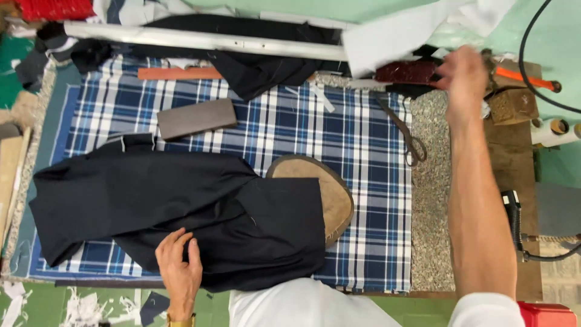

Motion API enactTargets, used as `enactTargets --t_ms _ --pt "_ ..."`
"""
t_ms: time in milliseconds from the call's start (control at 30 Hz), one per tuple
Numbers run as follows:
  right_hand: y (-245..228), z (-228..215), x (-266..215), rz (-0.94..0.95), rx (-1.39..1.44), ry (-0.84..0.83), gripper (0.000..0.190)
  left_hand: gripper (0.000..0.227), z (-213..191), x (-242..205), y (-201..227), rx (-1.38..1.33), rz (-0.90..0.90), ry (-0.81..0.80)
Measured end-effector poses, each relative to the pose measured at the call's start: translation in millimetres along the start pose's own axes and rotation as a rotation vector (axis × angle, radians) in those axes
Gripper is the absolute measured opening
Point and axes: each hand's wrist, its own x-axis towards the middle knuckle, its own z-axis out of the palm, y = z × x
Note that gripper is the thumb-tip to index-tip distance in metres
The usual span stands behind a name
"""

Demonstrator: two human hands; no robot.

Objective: The person irons a black garment using a steam iron and a white pressing cloth on a plaid-covered worktable. They repeatedly position the cloth, press with the iron, and use a wooden pressing block to shape the fabric. The person also trims excess fabric with scissors and handles additional black fabric pieces with white stripes.

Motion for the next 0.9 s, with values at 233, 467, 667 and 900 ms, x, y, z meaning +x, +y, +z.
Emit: enactTargets --t_ms 233,467,667,900 --pt "80.2 46.9 -169.1 0.398 -0.3 -0.571 0.059 0.012 27.3 -0.6 62.2 -0.178 0.167 -0.076" --pt "108.5 67.8 -260.2 0.656 -0.126 -0.428 0.074 0.033 92.5 -24.8 125.2 -0.244 0.248 -0.365" --pt "84.1 62.7 -266.1 0.569 -0.117 -0.487 0.092 0.06 128.5 -41.1 154.1 0.07 0.447 -0.471" --pt "83.8 54.2 -262.0 0.846 0.117 -0.57 0.091 0.065 109.5 -53.1 157.4 0.078 0.272 -0.492"
